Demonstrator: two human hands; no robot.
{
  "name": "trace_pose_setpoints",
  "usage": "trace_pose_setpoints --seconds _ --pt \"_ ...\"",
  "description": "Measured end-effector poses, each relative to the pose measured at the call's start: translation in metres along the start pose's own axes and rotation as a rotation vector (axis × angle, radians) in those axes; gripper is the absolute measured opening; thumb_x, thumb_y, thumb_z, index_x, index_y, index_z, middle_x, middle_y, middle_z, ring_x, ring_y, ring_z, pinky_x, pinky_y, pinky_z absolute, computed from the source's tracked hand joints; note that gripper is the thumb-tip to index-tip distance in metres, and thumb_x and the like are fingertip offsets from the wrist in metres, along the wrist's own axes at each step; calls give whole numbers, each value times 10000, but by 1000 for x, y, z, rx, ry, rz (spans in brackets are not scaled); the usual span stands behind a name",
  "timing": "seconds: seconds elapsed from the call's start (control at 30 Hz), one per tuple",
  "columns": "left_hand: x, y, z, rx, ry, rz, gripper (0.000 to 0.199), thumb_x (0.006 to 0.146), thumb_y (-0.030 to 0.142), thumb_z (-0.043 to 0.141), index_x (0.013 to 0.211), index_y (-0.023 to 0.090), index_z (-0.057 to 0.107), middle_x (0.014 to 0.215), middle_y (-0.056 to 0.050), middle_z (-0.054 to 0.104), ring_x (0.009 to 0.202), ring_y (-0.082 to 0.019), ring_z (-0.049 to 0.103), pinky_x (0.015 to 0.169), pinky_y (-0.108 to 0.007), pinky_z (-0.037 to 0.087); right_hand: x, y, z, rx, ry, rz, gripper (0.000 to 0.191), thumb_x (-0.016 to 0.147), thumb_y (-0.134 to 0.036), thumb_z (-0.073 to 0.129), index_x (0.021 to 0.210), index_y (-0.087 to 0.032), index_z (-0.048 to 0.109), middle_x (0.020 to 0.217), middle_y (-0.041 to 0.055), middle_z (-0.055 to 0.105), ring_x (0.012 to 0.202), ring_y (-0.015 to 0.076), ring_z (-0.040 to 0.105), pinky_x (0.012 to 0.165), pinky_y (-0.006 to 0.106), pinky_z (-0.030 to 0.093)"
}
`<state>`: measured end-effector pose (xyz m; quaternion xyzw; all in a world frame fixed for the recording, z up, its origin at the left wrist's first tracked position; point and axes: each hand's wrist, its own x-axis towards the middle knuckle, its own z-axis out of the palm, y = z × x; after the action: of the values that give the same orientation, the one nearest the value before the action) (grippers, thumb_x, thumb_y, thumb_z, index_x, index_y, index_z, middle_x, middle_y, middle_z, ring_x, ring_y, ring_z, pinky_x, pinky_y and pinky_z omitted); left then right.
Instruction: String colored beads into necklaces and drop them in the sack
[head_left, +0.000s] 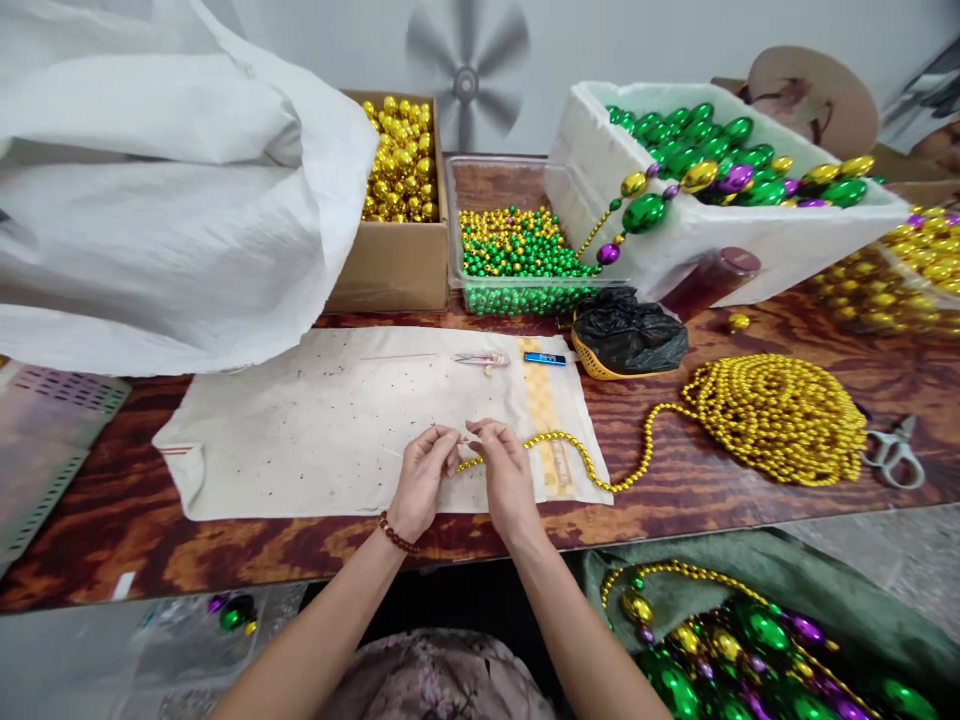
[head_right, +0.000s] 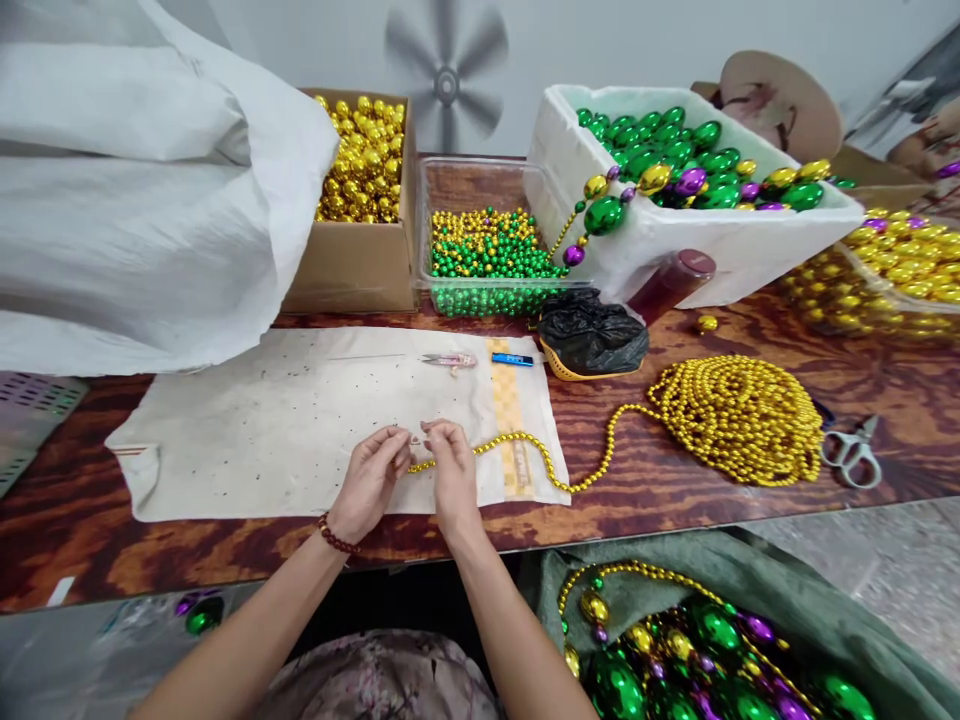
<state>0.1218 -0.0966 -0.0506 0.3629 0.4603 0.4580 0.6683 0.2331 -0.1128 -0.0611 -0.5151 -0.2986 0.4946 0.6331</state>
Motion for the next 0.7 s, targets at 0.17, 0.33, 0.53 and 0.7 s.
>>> trace_pose_setpoints --seconds 0.17,0.33,0.53,0.7 --pt "-1 0 -9 44 -136 -58 364 812 498 698 723 152 631 514 88 292 506 -64 249 560 -247 286 18 -9 -6 518 54 178 247 674 -298 783 704 -225 549 826 14 627 855 190 620 951 433 506" --pt "-1 8 -16 97 -255 -111 339 805 485 711 825 151 654 512 96 303 477 -56 228 523 -240 230 27 -9 -5 476 11 166 222 696 -324 785 714 -222 589 830 19 657 831 185 633 948 444 516" --pt "-4 31 -29 155 -147 104 195 845 344 680 760 175 636 709 -1 618 798 -143 594 830 -277 447 16 1 5 118 -178 107 293 740 -405 761 954 -228 669 1050 40 698 1034 209 661 944 366 497" --pt "-5 52 -37 205 -58 224 145 838 321 684 788 191 643 694 11 605 768 -144 570 828 -284 454 2 4 22 -157 -497 -22 202 840 -331 658 1017 -237 686 995 12 708 948 173 656 831 281 508"
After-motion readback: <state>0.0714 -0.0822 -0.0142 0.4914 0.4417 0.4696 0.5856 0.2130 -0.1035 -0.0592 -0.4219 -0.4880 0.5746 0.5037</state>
